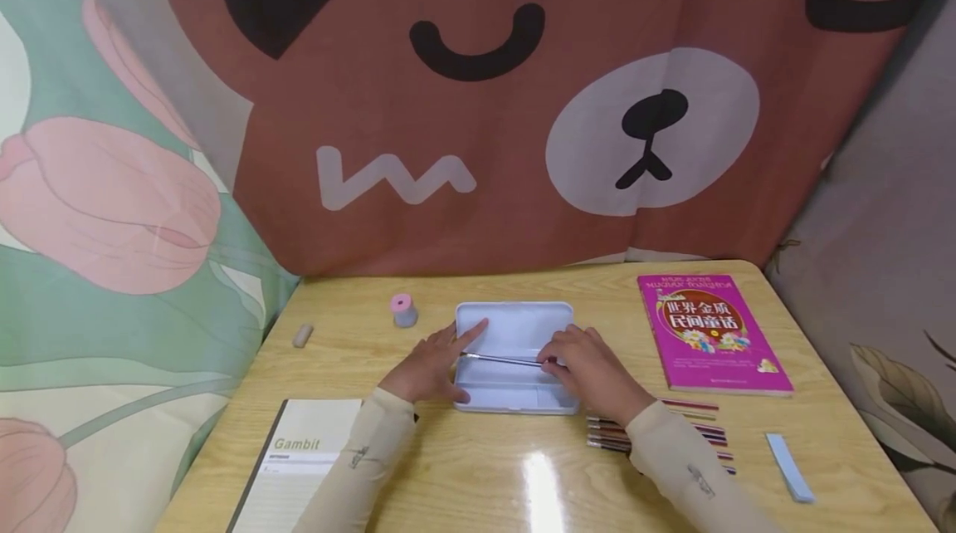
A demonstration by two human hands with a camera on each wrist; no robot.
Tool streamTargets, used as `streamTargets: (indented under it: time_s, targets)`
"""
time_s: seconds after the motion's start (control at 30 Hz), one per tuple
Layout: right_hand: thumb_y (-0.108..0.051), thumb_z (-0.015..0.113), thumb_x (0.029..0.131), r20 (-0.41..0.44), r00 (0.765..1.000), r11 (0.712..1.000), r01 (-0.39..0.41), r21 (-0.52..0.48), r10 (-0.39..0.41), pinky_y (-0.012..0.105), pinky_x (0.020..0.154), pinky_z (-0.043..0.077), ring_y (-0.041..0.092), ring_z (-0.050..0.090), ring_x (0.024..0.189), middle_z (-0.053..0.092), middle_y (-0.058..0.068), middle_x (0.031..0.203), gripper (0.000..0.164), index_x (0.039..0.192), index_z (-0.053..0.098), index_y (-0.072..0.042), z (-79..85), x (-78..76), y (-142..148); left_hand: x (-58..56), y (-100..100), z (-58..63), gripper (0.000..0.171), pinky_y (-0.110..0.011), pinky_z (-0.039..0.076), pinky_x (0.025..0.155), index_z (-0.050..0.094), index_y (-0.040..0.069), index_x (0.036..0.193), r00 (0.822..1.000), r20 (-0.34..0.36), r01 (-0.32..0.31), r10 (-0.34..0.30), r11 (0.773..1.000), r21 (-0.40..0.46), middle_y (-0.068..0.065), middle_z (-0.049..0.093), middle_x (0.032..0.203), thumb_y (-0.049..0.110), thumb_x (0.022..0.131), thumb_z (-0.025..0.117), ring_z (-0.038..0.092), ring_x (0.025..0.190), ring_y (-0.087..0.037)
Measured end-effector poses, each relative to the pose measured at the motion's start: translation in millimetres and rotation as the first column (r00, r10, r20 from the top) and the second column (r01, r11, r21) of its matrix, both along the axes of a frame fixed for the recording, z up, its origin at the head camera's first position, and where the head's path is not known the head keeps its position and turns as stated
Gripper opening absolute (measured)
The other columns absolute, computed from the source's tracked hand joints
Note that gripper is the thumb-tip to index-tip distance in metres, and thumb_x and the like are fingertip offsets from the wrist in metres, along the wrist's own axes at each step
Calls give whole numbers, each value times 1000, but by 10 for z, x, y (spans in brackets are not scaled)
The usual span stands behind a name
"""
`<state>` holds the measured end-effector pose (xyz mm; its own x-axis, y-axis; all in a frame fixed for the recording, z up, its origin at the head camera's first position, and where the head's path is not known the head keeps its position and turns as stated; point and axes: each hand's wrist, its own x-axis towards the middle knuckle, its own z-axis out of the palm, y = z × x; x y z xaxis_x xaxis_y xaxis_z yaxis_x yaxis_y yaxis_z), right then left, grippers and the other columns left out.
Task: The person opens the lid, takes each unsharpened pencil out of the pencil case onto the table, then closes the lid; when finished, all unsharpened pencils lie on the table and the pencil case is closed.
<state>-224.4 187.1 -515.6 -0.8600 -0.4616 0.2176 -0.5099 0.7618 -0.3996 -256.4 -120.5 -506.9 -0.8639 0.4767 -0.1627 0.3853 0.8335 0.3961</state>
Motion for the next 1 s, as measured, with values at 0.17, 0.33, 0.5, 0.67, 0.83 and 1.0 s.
streamTargets:
  time_s: [0.17,0.33,0.5,0.67,0.83,1.0]
  targets:
    - [-16,85,99,-6,1000,1000,13,5,-13,39,90,51,6,62,100,74,-22,102,18,111,83,-29,196,153,343,7,-15,4,122,-73,22,132,23,34,178,1000,17,-12,11,1000,16,-18,21,183,20,83,99,33,163,-45]
    - [-18,86,97,40,999,998,22,54,-24,30,83,57,2,60,95,69,-26,97,17,106,82,-32,268,327,705,14,-38,-6,121,-74,22,132,24,34,178,1000,23,-21,20,999,24,-19,22,183,19,84,99,33,163,-46]
    - [-17,83,99,228,974,998,-8,67,-8,25,76,59,-4,61,88,71,-23,97,14,105,82,-30,279,477,1040,19,-30,-21,122,-74,22,131,24,33,178,1000,27,-15,14,1000,21,-20,22,183,20,83,99,33,163,-46]
    - [-12,84,96,311,950,997,-54,55,34,25,71,60,-6,62,84,75,-21,95,15,99,84,-27,246,578,1257,8,-14,-21,122,-75,24,130,24,32,178,1000,13,-3,2,1000,13,-21,23,182,21,83,100,35,162,-47]
    - [-12,84,97,412,909,996,-80,31,61,25,67,55,-6,55,80,69,-22,90,15,96,82,-27,203,675,1374,-1,-9,-21,123,-75,26,129,23,32,178,1000,-1,9,-9,1000,2,-21,23,182,22,82,100,36,161,-47]
    - [-11,84,96,438,893,991,-132,29,106,25,67,56,-9,55,81,68,-25,90,14,94,82,-24,120,763,1473,-4,-10,-5,123,-75,27,129,24,32,178,1000,-7,14,-14,1000,4,-22,23,182,22,82,100,37,161,-47]
